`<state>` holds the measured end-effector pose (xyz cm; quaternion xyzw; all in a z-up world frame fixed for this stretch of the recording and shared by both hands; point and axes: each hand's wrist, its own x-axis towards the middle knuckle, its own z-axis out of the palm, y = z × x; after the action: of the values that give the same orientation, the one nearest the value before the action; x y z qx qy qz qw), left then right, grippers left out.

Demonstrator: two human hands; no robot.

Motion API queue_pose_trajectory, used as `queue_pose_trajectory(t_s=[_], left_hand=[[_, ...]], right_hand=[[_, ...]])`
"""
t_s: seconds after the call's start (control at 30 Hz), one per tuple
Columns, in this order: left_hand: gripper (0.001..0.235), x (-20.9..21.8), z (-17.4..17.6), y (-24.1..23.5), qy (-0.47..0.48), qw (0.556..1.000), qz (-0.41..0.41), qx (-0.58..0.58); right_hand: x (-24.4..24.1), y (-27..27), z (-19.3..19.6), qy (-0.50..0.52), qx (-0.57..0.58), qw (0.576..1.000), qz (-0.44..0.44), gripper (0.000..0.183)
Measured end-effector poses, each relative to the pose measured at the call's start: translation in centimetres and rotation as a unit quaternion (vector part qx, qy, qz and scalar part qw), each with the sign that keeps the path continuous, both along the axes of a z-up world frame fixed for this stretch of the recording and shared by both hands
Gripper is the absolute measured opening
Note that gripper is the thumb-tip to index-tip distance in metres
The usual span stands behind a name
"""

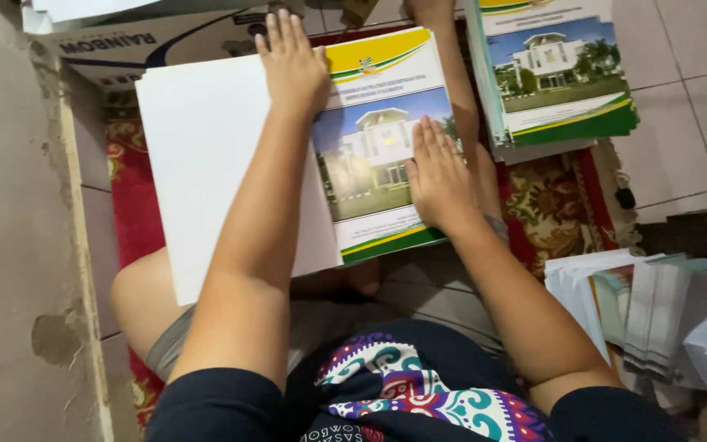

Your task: Folding white sheets of paper and inserting them into printed brochures

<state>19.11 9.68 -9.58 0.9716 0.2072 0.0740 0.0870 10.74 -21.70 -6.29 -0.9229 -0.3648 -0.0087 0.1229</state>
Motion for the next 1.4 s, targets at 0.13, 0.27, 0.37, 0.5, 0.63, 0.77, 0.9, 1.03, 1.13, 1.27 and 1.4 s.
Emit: queue_pose_trajectory(t_s=[0.13,0.27,0.37,0.5,0.63,0.77,0.9,1.03,1.13,1.27,1.4], left_hand=[[0.075,-4.2,3.4,-3.7,-0.034,0.996,-0.064,0.046],[0.069,-11.1,3.9,-8.8,0.056,0.992,-0.109,0.007],[0.066,-15.4,3.6,-10.6,0.004,0.995,-0.101,0.015],[0.061,-18.6,5.1,-12.3,0.014,0.998,-0.062,-0.024],[0.063,-17.7,4.9,-12.1,0.013,0.998,-0.054,-0.019],[0.063,-17.5,4.7,-11.9,0.025,0.998,-0.057,-0.023],[0.064,-17.5,4.5,-12.1,0.022,0.998,-0.057,-0.011],[0.063,-17.5,4.8,-12.2,0.028,0.998,-0.056,-0.022],[0.064,-17.4,5.0,-12.3,0.028,0.998,-0.054,-0.020],[0.062,-17.9,4.9,-12.0,0.001,0.998,-0.059,-0.031],[0.059,-17.6,3.0,-10.8,-0.093,0.990,-0.066,-0.088]], right_hand=[[0.4,0.1,-0.6,-0.018,0.008,1.000,-0.009,0.065],[0.3,-0.2,-1.1,-0.042,0.006,0.999,0.000,0.064],[1.0,0.0,-2.9,-0.124,0.044,0.991,0.023,0.062],[1.3,-0.3,-4.6,-0.181,0.051,0.982,0.024,0.061],[-1.7,2.8,-4.3,-0.228,0.051,0.972,0.002,0.056],[-3.7,2.8,-3.7,-0.159,0.062,0.983,0.070,0.059],[0.2,-4.8,-3.8,-0.140,0.057,0.988,0.011,0.061],[-0.3,-6.8,-3.2,0.067,0.056,0.992,-0.088,0.071],[-1.3,-5.8,-1.8,0.020,0.010,0.993,-0.116,0.069],[-0.7,-6.0,-4.5,-0.075,0.041,0.991,-0.104,0.064],[-1.8,-5.8,-2.8,-0.002,0.072,0.987,-0.142,0.063]])
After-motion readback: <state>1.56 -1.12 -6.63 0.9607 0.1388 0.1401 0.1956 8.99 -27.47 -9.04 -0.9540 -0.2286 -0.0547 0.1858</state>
